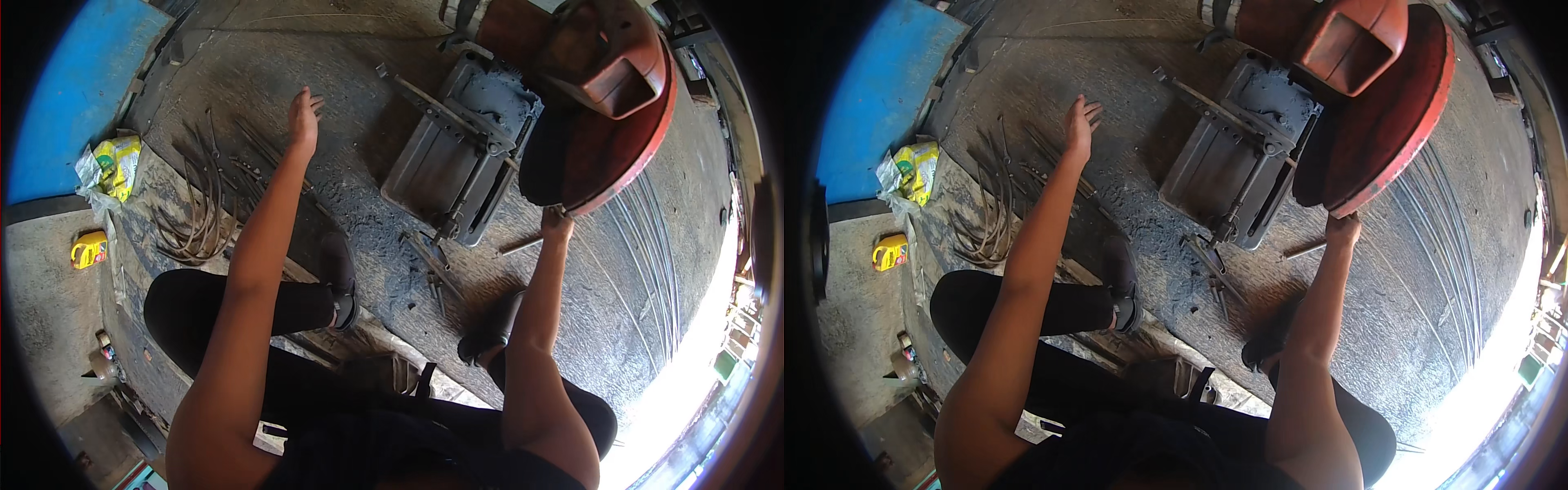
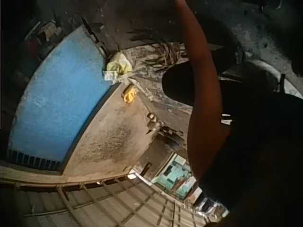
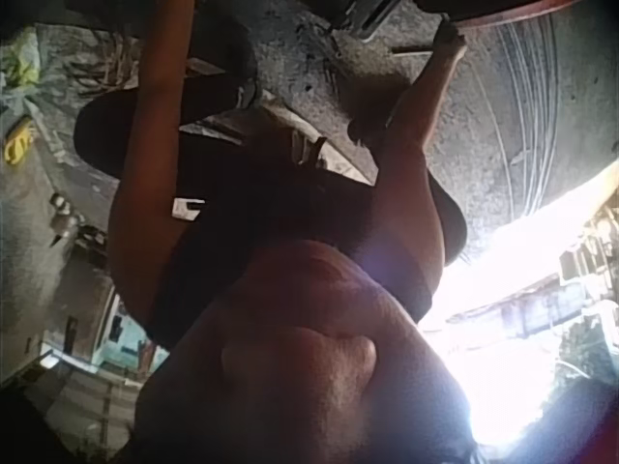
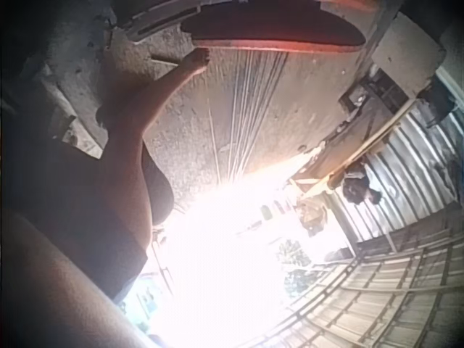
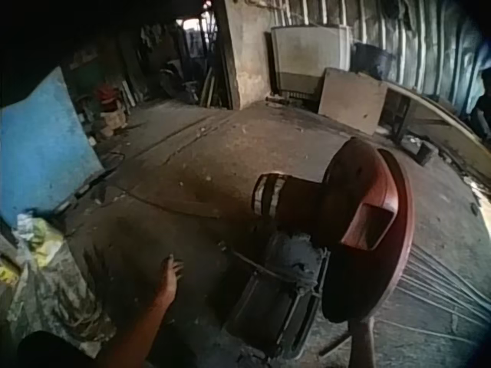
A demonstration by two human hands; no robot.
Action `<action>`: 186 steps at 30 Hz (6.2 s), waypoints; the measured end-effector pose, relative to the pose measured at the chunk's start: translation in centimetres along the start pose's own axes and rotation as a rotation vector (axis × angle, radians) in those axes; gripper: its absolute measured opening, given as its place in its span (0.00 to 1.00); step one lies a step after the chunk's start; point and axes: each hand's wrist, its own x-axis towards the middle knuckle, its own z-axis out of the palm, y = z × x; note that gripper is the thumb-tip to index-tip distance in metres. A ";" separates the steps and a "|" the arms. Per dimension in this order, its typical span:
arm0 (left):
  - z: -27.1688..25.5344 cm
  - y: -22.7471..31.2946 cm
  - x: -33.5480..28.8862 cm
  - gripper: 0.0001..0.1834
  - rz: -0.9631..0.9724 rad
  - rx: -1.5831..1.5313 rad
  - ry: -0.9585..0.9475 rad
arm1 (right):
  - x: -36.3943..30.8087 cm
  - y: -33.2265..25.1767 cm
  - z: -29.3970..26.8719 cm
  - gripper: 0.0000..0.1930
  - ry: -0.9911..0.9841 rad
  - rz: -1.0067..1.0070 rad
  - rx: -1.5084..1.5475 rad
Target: Cutting metal rods using a chop saw.
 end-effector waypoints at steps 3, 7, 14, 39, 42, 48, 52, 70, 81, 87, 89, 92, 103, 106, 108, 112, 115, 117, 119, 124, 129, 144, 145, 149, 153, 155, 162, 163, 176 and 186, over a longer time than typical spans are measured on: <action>1.1 0.1 0.1 0.35 0.043 0.042 -0.062 | 0.2 0.1 -1.2 0.15 -0.129 -0.080 -0.278; 2.7 -0.3 1.9 0.33 0.095 0.168 -0.133 | 1.2 0.5 -3.7 0.14 -0.163 -0.318 -0.797; 7.3 -0.3 7.4 0.26 0.215 0.586 -0.225 | 2.3 0.6 -4.0 0.18 -0.103 -0.337 -0.672; 11.1 -1.3 11.2 0.14 0.461 0.862 -0.252 | 0.3 3.4 -2.3 0.26 -0.290 -0.363 -0.618; 11.1 -0.9 11.3 0.13 0.519 0.969 -0.265 | -0.4 3.2 -2.7 0.26 -0.622 -1.018 -1.334; 11.2 -0.4 11.4 0.13 0.632 1.043 -0.321 | -0.6 3.6 -1.4 0.27 -0.089 -0.097 -0.242; 11.2 -0.5 11.4 0.12 0.647 1.016 -0.307 | -0.2 4.1 -0.9 0.26 -0.116 -0.145 -0.308; 10.3 -0.6 9.8 0.10 0.631 0.895 -0.241 | 0.7 3.9 -0.6 0.25 -0.181 -0.202 -0.431; 10.7 -1.1 10.7 0.11 0.549 0.865 -0.228 | 0.2 3.9 -0.7 0.25 -0.225 -0.227 -0.517; 10.6 -1.4 10.6 0.15 0.586 0.836 -0.262 | -1.0 4.0 -1.0 0.25 -0.276 -0.246 -0.602; 10.5 -1.5 10.3 0.20 0.608 0.839 -0.236 | -1.5 3.9 -0.6 0.25 -0.320 -0.267 -0.664; 9.2 -0.4 10.2 0.28 0.558 0.825 -0.202 | -2.2 3.1 0.3 0.25 -0.283 -0.146 -0.631; 7.3 22.0 6.1 0.35 0.706 0.363 -0.158 | -0.1 -7.4 -6.4 0.30 0.193 -0.067 0.185; 10.6 29.6 -0.2 0.40 0.593 0.256 -0.303 | 3.2 -10.8 -9.7 0.29 0.245 -0.133 0.349; 13.6 33.0 -4.7 0.44 0.683 0.189 -0.519 | 5.5 -12.8 -11.3 0.26 0.164 -0.109 0.436; 18.2 34.5 -12.1 0.50 0.653 0.387 -0.751 | 9.3 -13.0 -12.6 0.24 0.208 -0.243 0.378; 22.1 34.3 -14.9 0.55 0.489 0.520 -0.829 | 10.8 -12.3 -12.1 0.25 0.348 -0.335 0.321; 22.6 33.0 -15.9 0.56 0.583 0.407 -1.057 | 10.9 -11.9 -11.6 0.27 0.350 -0.319 0.319; 22.0 31.7 -16.0 0.55 0.658 0.362 -0.970 | 10.3 -11.9 -10.9 0.27 0.415 -0.318 0.298; 23.3 32.6 -13.4 0.55 0.772 0.314 -0.865 | 6.0 -11.5 -7.7 0.26 0.445 -0.302 0.294; 22.8 33.4 -10.8 0.55 0.687 0.374 -0.797 | 1.6 -8.4 -2.0 0.27 0.549 -0.285 0.117; 24.3 32.0 -15.4 0.44 0.273 0.272 -1.004 | -21.5 6.3 -3.3 0.07 0.239 -0.145 -0.433; 24.2 32.6 -16.0 0.44 0.255 0.316 -0.959 | -22.4 7.1 -3.3 0.09 0.232 -0.011 -0.480; 25.7 33.8 -19.1 0.46 0.333 0.514 -0.838 | -24.9 10.6 -3.1 0.20 0.042 0.222 -0.618; 26.8 32.8 -21.3 0.46 0.764 0.844 -0.286 | -27.4 13.8 -3.5 0.20 -0.083 0.253 -0.590; 26.7 32.5 -22.0 0.44 0.790 0.800 -0.218 | -28.7 15.2 -3.8 0.21 -0.132 0.256 -0.669; 25.7 32.8 -24.0 0.39 0.792 0.732 -0.159 | -31.6 18.7 -3.4 0.17 -0.130 0.198 -0.666; 25.6 32.8 -24.1 0.39 0.776 0.730 -0.165 | -31.8 19.0 -3.3 0.17 -0.117 0.195 -0.681; 26.0 32.8 -23.6 0.44 0.780 0.729 -0.134 | -30.2 21.7 -2.8 0.17 -0.075 0.117 -0.533; 25.7 33.7 -22.7 0.50 0.687 0.759 -0.324 | -29.7 22.3 -2.6 0.17 -0.057 0.064 -0.510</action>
